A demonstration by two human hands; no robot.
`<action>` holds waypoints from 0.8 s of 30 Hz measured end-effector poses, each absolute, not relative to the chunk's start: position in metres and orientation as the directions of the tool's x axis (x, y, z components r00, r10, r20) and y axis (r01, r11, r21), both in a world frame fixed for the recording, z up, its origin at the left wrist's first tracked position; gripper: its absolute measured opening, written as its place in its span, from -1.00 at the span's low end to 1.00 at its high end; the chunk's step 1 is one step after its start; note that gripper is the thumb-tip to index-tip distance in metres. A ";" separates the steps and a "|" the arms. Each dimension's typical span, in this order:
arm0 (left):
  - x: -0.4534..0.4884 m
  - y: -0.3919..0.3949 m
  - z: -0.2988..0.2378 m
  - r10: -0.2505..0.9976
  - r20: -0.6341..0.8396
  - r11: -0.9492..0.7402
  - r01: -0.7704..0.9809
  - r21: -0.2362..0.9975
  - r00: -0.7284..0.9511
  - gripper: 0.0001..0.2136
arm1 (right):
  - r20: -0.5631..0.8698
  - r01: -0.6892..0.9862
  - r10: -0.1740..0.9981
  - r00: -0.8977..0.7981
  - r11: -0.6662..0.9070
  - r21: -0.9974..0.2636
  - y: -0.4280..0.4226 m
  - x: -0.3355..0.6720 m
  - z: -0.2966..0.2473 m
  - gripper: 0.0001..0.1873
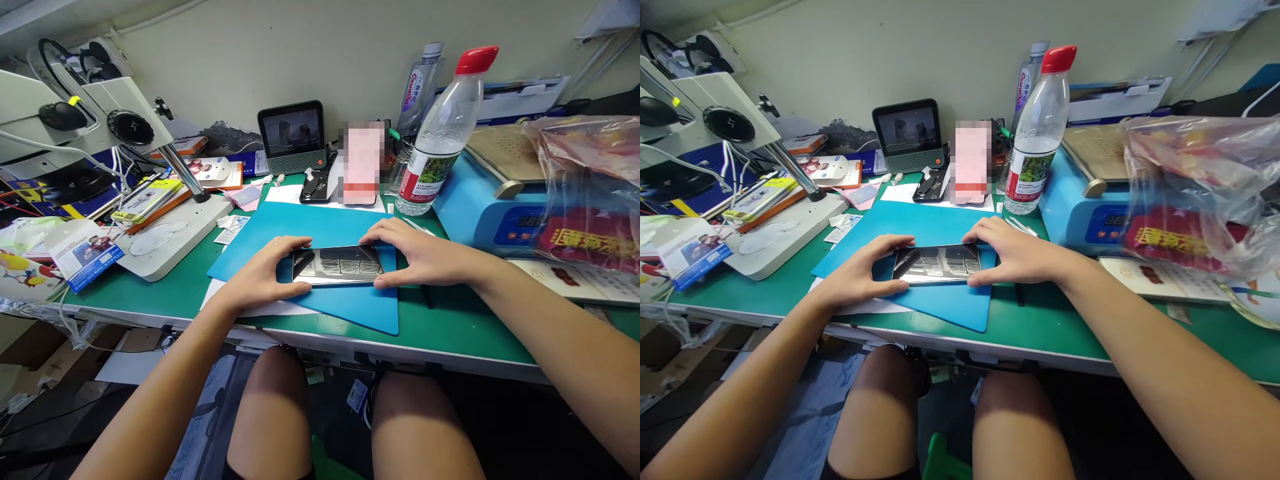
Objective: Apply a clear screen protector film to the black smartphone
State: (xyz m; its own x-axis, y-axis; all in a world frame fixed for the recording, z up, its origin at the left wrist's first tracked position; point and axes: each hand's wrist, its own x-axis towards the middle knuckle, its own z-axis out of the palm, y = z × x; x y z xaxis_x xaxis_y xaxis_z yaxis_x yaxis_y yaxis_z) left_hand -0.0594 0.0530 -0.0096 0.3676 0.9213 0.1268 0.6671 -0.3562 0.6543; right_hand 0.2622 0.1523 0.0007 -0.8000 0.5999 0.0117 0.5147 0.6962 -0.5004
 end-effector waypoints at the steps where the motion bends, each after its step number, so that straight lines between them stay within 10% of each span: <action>1: -0.059 0.053 -0.010 0.923 0.126 -0.352 0.665 0.659 0.363 -0.32 | 0.014 0.514 0.600 -0.800 0.697 -0.500 0.152 0.262 0.001 -0.08; 24: -0.056 0.052 -0.008 0.895 0.177 -0.429 0.681 0.593 0.410 -0.55 | 0.068 0.495 0.593 -0.802 0.724 -0.481 0.149 0.258 0.006 -0.52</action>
